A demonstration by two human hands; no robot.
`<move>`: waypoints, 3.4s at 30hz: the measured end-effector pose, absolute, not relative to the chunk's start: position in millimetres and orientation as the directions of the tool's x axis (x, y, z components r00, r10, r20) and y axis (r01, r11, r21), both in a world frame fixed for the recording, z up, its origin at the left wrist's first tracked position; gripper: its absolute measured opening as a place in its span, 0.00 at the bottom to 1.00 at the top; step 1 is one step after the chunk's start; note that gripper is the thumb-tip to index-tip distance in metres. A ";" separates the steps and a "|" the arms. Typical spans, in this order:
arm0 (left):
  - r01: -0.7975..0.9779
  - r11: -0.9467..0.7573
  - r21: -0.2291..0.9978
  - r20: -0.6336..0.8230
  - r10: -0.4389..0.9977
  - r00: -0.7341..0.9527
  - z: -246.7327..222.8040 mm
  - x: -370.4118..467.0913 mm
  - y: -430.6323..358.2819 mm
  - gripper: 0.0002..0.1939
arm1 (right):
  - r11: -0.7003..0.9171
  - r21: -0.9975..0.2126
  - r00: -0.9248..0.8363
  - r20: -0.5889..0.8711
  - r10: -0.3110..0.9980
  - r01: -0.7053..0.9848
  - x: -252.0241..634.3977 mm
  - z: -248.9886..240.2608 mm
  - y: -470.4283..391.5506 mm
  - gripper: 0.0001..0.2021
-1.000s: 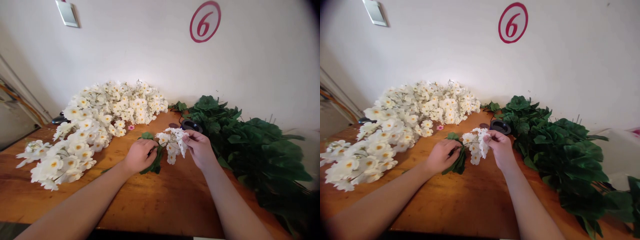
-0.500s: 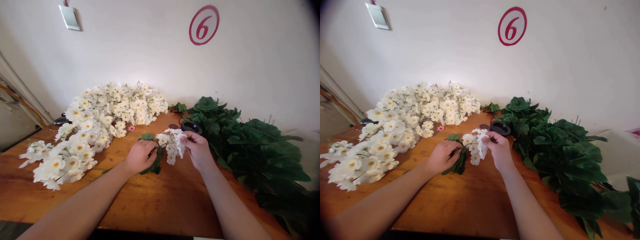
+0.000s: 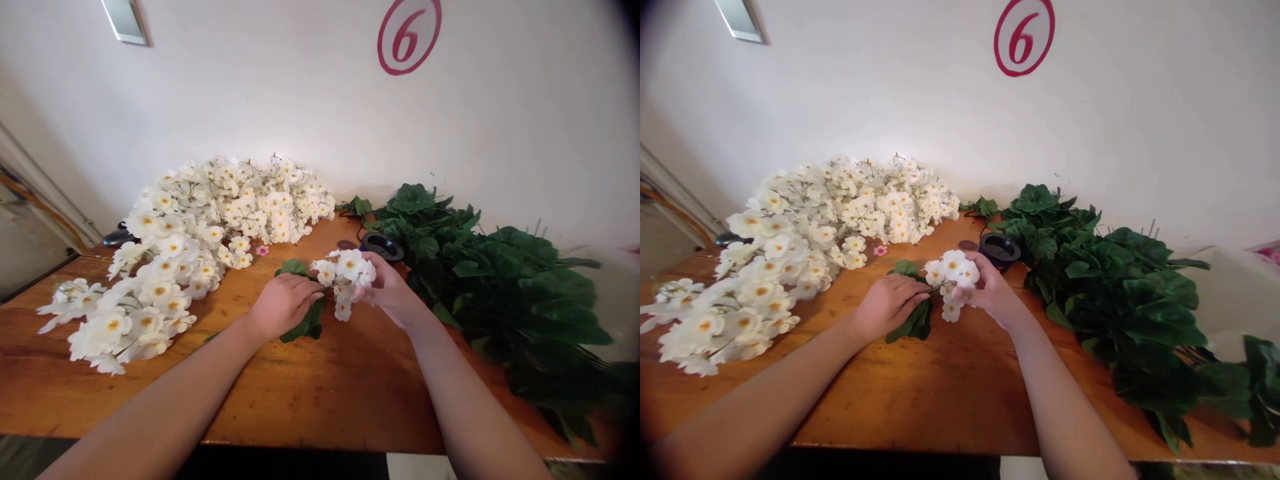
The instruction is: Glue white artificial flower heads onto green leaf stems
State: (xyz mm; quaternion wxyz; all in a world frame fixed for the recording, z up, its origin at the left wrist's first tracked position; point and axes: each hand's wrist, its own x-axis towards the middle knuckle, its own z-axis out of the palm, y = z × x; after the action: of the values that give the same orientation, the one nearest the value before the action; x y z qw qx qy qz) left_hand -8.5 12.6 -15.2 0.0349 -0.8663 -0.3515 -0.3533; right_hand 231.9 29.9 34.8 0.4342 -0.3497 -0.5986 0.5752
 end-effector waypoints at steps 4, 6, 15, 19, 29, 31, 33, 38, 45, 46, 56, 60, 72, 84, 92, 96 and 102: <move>0.622 -0.748 0.231 0.635 0.600 0.486 -15.1 -6.7 12.8 0.11 | 0.153 -0.987 -0.435 0.117 0.893 0.048 230.5 31.8 29.3 0.33; 0.614 -0.749 0.249 0.628 0.608 0.487 -15.3 -5.5 12.1 0.10 | 0.189 -0.974 -0.389 0.128 0.913 0.125 228.9 28.1 31.3 0.23; 0.673 -0.685 0.278 0.539 0.692 0.481 -17.5 -0.5 7.8 0.13 | 0.122 -0.925 -0.302 0.008 0.953 0.359 220.0 12.2 38.2 0.11; 0.673 -0.672 0.309 0.502 0.716 0.485 -17.4 1.0 7.3 0.11 | 0.121 -0.939 -0.250 0.039 0.967 0.321 215.2 -1.4 40.7 0.11; 0.629 -0.566 0.533 0.451 0.819 0.355 -15.5 5.3 6.3 0.12 | 0.209 -0.885 -0.225 0.123 0.967 0.415 202.2 -5.9 32.7 0.11; 0.614 -0.583 0.533 0.461 0.808 0.367 -15.9 4.6 6.8 0.12 | 0.191 -0.885 -0.228 0.100 0.968 0.425 201.6 -8.5 33.1 0.11; 0.609 -0.598 0.521 0.470 0.796 0.381 -15.8 3.4 7.0 0.12 | 0.173 -0.892 -0.241 0.075 0.968 0.418 202.2 -11.5 33.8 0.11; 0.582 -0.601 0.547 0.450 0.798 0.401 -10.1 0.0 7.7 0.11 | 0.153 -0.936 -0.260 0.070 0.963 0.316 201.3 -6.9 31.8 0.11; 0.230 -0.390 0.892 0.401 0.916 -0.005 7.7 -18.5 18.1 0.12 | 0.517 -0.855 0.193 0.513 0.837 0.030 195.3 23.5 8.3 0.11; 0.060 -0.353 0.934 0.358 0.927 -0.112 11.4 -23.2 20.3 0.12 | 0.592 -0.803 0.253 0.587 0.769 0.065 195.4 26.1 2.5 0.09; -0.538 -0.432 0.724 0.293 0.899 -0.327 38.4 -44.9 14.4 0.15 | 0.449 -0.779 -0.474 0.224 0.852 0.437 121.0 4.3 -71.2 0.15; -0.542 -0.430 0.722 0.310 0.901 -0.303 36.6 -29.7 3.4 0.15 | 0.327 -0.893 -0.433 0.173 0.884 0.309 92.8 -17.6 -85.0 0.20; 0.081 -0.402 0.912 0.407 0.910 -0.073 28.0 -38.6 1.9 0.22 | 0.229 -0.926 -0.108 0.271 0.957 -0.301 151.0 31.0 -120.3 0.19; 0.651 -0.474 0.593 0.347 0.880 0.325 3.4 -27.6 12.6 0.24 | 0.520 -0.846 0.010 0.523 0.852 -0.115 283.8 96.0 -170.2 0.39; 0.724 -0.497 0.478 0.270 0.868 0.418 6.1 -25.3 12.5 0.25 | 0.529 -0.780 0.564 0.616 0.550 0.335 384.5 113.0 -200.2 0.13; 0.745 -0.516 0.423 0.237 0.856 0.459 1.7 -21.8 15.2 0.24 | -0.164 -0.748 0.753 0.579 0.312 0.643 484.3 111.7 -192.2 0.22; 0.754 -0.496 0.430 0.199 0.867 0.457 -3.7 -21.0 18.6 0.22 | -0.405 -0.678 0.755 0.352 0.553 0.613 575.8 88.4 -160.8 0.13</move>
State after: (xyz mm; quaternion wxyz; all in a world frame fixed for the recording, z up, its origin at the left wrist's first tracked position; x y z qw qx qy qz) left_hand -21.0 18.6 -3.7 -0.1417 -0.8417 -0.4814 -0.1992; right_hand 575.8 -160.8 88.4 0.4198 -0.8374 -0.3483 -0.0355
